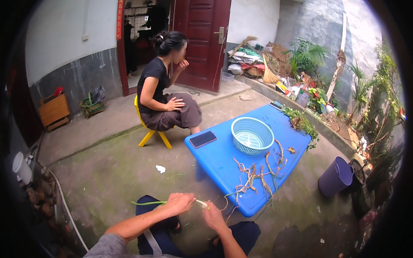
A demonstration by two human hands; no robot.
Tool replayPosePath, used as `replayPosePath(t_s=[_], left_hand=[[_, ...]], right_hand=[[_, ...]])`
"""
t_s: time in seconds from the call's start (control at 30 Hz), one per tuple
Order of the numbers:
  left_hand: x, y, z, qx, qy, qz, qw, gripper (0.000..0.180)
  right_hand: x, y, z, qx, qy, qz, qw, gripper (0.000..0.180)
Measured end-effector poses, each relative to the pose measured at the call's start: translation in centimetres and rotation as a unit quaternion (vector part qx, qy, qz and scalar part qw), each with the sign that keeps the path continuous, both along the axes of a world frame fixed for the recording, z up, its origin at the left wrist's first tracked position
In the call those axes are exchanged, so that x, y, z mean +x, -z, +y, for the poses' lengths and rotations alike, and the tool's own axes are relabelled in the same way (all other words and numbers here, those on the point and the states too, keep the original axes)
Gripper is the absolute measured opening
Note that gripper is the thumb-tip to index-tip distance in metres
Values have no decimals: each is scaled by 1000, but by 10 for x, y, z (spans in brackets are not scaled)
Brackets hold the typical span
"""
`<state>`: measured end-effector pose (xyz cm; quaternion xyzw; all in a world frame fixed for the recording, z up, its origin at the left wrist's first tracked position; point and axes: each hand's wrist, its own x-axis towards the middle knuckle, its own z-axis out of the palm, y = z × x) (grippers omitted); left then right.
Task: The person prepares green leafy vegetables by peeling and snapping the stalks by hand on a blue table.
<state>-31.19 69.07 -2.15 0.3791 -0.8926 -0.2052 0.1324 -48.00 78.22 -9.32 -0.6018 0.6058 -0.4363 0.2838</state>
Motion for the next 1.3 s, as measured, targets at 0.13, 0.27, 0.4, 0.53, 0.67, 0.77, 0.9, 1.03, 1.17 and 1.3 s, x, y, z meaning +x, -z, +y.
replayPosePath(t_s=[0.13,0.27,0.4,0.53,0.67,0.77,0.9,1.03,1.17,1.3], left_hand=[[2,-2,-1,-37,19,11,999,35],[-3,2,-14,-54,-13,32,998,43],[-6,11,-30,-80,8,50,995,42],[-15,19,-42,-23,-5,144,989,44],[-31,24,-40,48,-9,180,982,43],[-37,32,-43,40,-34,193,980,44],[10,96,-92,145,-194,324,914,54],[27,55,-98,374,-299,499,722,47],[44,29,-109,452,-198,669,556,46],[59,9,-110,457,-196,721,483,42]], right_hand=[[6,-2,8,-67,24,133,989,19],[14,-4,13,-13,31,115,993,19],[19,-11,12,-25,41,86,995,18],[24,-18,5,43,45,-200,978,16],[24,-37,11,110,41,-451,885,16],[20,-40,19,84,37,-519,849,13],[-3,-64,30,-26,20,-528,849,13],[-15,-27,15,71,57,-316,944,23],[-18,6,-4,44,44,-242,968,47],[-25,2,-13,-6,96,-7,995,53]])
